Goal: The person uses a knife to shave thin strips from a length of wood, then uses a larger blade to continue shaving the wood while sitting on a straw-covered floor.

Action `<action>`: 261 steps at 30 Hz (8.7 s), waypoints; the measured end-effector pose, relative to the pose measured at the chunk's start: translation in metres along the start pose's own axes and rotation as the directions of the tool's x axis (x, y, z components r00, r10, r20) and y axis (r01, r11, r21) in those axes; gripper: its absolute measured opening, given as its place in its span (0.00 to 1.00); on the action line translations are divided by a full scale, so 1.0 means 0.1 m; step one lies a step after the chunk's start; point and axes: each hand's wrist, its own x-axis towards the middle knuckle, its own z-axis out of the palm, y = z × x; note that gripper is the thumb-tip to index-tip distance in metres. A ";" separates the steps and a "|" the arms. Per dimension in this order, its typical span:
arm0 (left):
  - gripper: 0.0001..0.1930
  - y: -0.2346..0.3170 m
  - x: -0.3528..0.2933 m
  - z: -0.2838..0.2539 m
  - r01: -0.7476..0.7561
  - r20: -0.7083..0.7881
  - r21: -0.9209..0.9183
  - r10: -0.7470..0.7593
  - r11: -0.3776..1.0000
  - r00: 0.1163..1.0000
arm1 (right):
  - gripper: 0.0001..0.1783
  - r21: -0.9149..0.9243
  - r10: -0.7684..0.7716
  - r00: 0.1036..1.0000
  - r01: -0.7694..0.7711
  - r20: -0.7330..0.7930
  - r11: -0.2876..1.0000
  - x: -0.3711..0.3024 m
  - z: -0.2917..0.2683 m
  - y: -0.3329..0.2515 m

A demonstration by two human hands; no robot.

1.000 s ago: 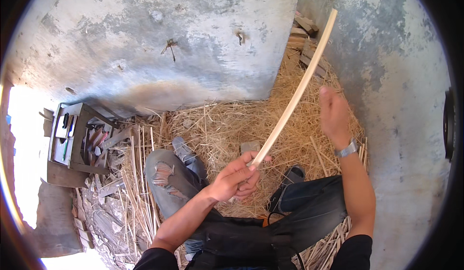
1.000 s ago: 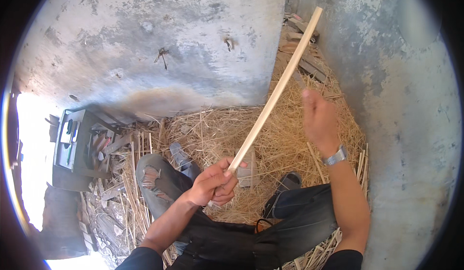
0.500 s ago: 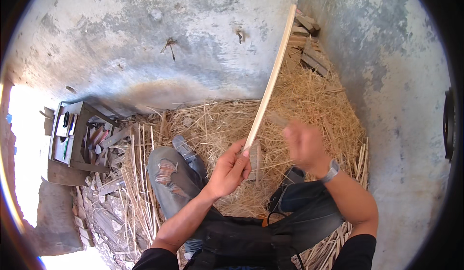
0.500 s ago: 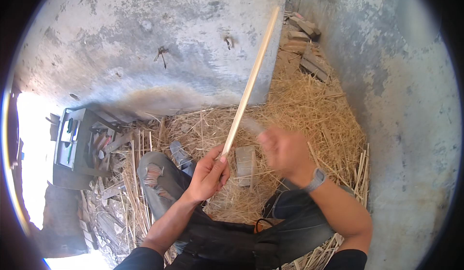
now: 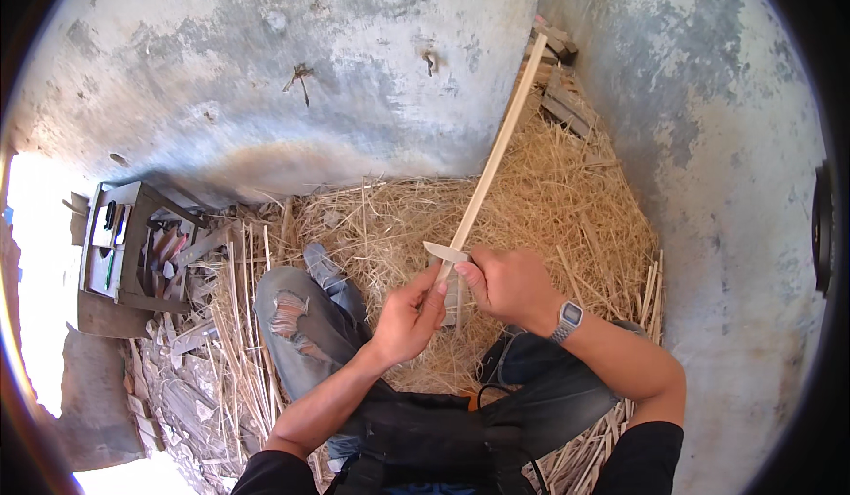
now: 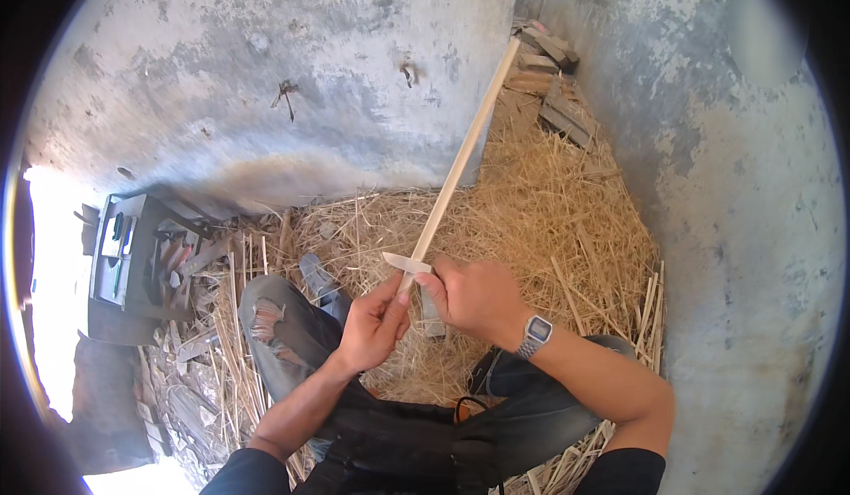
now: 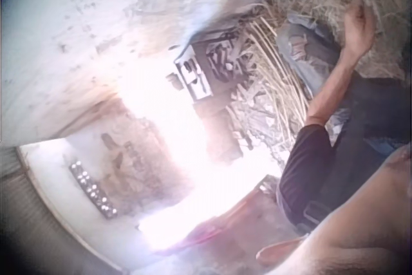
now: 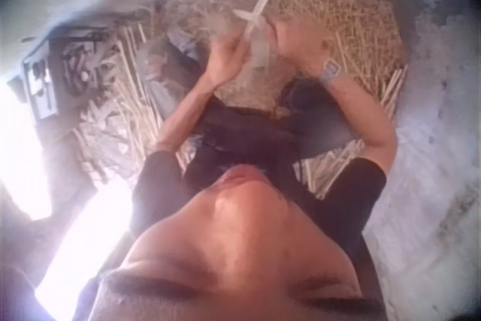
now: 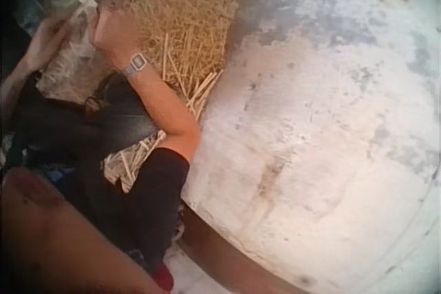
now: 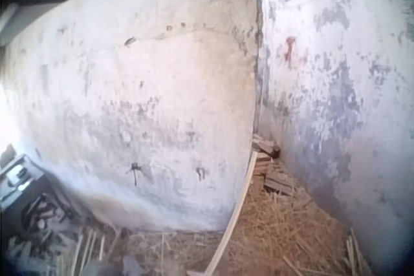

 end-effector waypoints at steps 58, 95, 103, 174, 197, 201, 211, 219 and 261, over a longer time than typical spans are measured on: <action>0.25 0.04 -0.01 0.04 0.105 0.286 -0.095 -0.074 0.990 0.955 | 0.23 0.604 0.204 0.975 -0.109 -0.091 0.790 0.16 -0.79 0.56; 0.23 0.14 -0.01 -0.07 0.034 0.188 -0.035 -0.026 0.999 0.982 | 0.31 0.176 -0.120 0.869 0.230 -0.480 0.957 0.19 -0.39 0.66; 0.24 0.04 0.00 -0.07 0.032 0.141 -0.178 -0.006 0.984 0.990 | 0.28 0.255 -0.117 0.915 0.227 -0.387 0.940 0.14 -0.22 0.34; 0.10 0.14 0.08 0.00 -0.118 -0.162 0.297 0.172 0.948 0.972 | 0.28 0.261 0.122 0.828 0.030 -0.547 0.965 0.34 -0.39 0.62; 0.11 0.21 0.10 -0.08 -0.070 -0.121 0.031 0.073 0.997 0.990 | 0.28 0.350 -0.044 0.943 0.166 -0.330 0.922 0.20 -0.13 0.07; 0.12 0.14 0.13 -0.10 -0.079 -0.093 0.066 0.085 0.995 0.992 | 0.30 0.469 -0.098 0.934 0.261 -0.344 0.844 0.07 0.15 -0.19; 0.10 0.11 0.16 -0.05 -0.126 -0.137 0.046 0.131 0.991 0.982 | 0.32 0.631 -0.066 0.982 0.163 -0.175 0.759 0.01 0.17 -0.12; 0.09 0.14 0.17 -0.11 -0.039 -0.064 0.107 0.046 0.993 0.997 | 0.25 0.879 0.006 0.883 -0.468 0.470 0.092 0.09 0.02 0.01; 0.16 0.16 0.17 -0.05 -0.016 -0.139 -0.028 0.012 0.999 0.990 | 0.23 0.687 0.366 0.926 -0.204 -0.096 0.698 0.18 -0.33 0.19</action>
